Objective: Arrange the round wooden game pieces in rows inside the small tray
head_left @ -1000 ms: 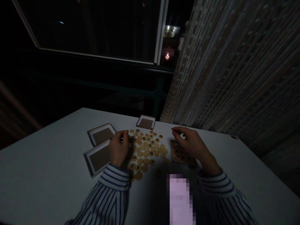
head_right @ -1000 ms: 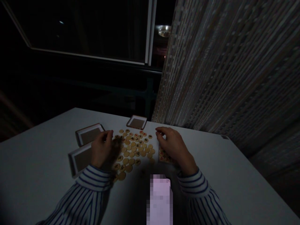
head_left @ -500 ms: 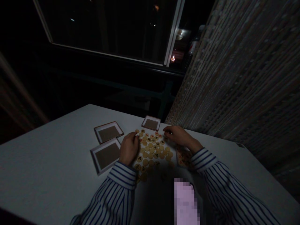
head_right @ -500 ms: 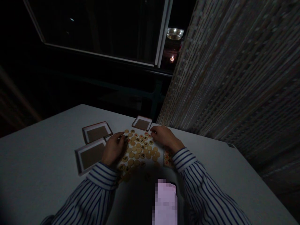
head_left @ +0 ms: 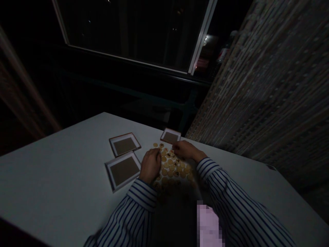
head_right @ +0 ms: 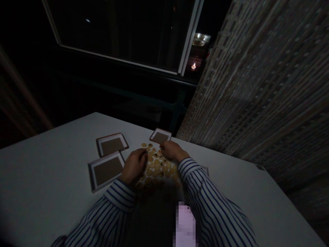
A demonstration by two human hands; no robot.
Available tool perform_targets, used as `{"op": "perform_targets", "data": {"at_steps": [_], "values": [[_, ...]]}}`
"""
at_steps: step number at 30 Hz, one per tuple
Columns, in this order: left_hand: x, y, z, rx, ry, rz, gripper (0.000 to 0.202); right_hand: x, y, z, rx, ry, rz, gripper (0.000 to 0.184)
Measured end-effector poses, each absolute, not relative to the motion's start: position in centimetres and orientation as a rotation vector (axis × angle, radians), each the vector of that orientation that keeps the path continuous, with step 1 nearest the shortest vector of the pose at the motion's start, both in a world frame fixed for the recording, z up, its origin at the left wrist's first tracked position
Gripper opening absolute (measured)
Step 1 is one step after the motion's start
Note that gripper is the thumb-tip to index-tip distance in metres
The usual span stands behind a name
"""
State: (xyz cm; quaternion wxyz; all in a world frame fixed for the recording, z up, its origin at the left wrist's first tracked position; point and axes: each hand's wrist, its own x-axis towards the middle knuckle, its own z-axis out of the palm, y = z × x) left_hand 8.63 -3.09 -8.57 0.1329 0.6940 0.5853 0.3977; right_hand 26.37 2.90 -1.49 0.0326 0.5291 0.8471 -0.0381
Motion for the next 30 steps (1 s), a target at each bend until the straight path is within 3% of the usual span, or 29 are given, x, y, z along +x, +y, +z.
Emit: {"op": "perform_targets", "data": {"at_steps": [30], "values": [[9.0,-3.4,-8.3,2.028,1.677,1.186,0.031,25.0,4.5,-2.9,1.538,2.479,-0.129,0.024]]}}
